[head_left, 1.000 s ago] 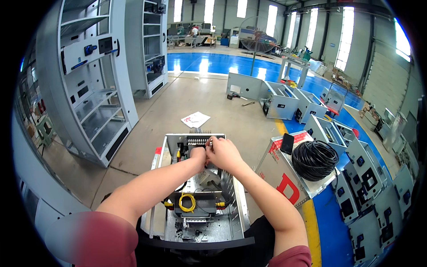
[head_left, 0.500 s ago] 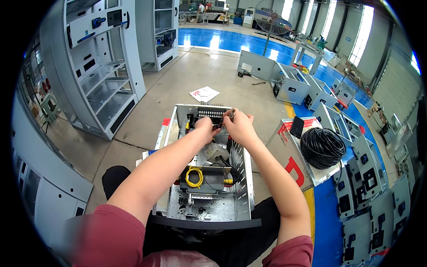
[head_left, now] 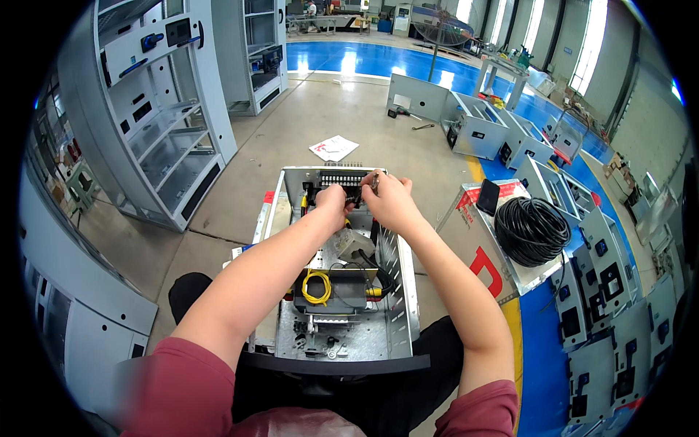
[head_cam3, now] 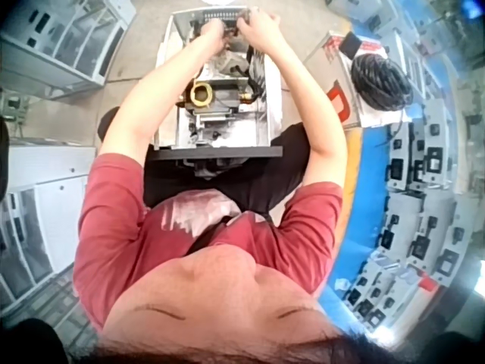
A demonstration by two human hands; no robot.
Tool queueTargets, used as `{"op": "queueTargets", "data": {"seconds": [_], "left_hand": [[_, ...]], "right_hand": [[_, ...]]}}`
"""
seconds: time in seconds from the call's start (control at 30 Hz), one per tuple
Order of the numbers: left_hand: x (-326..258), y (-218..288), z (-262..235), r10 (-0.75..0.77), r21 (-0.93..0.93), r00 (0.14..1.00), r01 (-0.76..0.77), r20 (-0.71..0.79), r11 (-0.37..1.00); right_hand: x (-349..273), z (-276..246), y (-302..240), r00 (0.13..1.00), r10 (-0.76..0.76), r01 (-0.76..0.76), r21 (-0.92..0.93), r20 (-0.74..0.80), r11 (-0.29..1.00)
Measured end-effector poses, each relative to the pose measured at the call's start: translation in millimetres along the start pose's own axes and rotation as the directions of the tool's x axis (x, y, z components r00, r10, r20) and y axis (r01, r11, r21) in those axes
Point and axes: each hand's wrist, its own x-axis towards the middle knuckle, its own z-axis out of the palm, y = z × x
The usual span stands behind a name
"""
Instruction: The person sits on the floor and works on an open electrical cabinet, connecting yellow and black cables to a terminal block and tightening screws with a wrench. The person also handles a small white box and a blue box during the process.
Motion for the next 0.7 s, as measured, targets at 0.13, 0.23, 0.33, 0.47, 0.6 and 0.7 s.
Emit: {"op": "queueTargets", "data": {"seconds": [0.13, 0.23, 0.33, 0.47, 0.6, 0.7], "left_hand": [[5, -1, -3, -0.012, 0.021, 1.000, 0.012, 0.002, 1.000], [-7, 0, 5, -0.033, -0.069, 0.999, 0.032, -0.004, 0.997], [-5, 1, 6, -0.034, -0.035, 0.999, 0.033, -0.024, 0.999], [10, -7, -1, 0.015, 0.076, 0.999, -0.011, -0.050, 0.997], [-4, -6, 9, -0.017, 0.079, 1.000, 0.019, -0.018, 0.997], [-13, 3, 17, -0.035, 0.034, 0.998, 0.037, -0.049, 0.999]], "right_hand": [[0, 2, -1, 1.000, -0.014, 0.014, -0.003, -0.010, 1.000], [0, 0, 5, 1.000, 0.001, 0.000, -0.030, 0.011, 1.000], [-1, 1, 5, 1.000, -0.006, 0.006, -0.025, -0.009, 1.000], [1, 4, 0, 1.000, -0.024, 0.024, -0.009, -0.007, 1.000], [-2, 1, 7, 1.000, 0.000, 0.000, -0.037, -0.011, 0.999], [-3, -1, 11, 1.000, 0.016, -0.017, -0.068, -0.008, 0.998]]}}
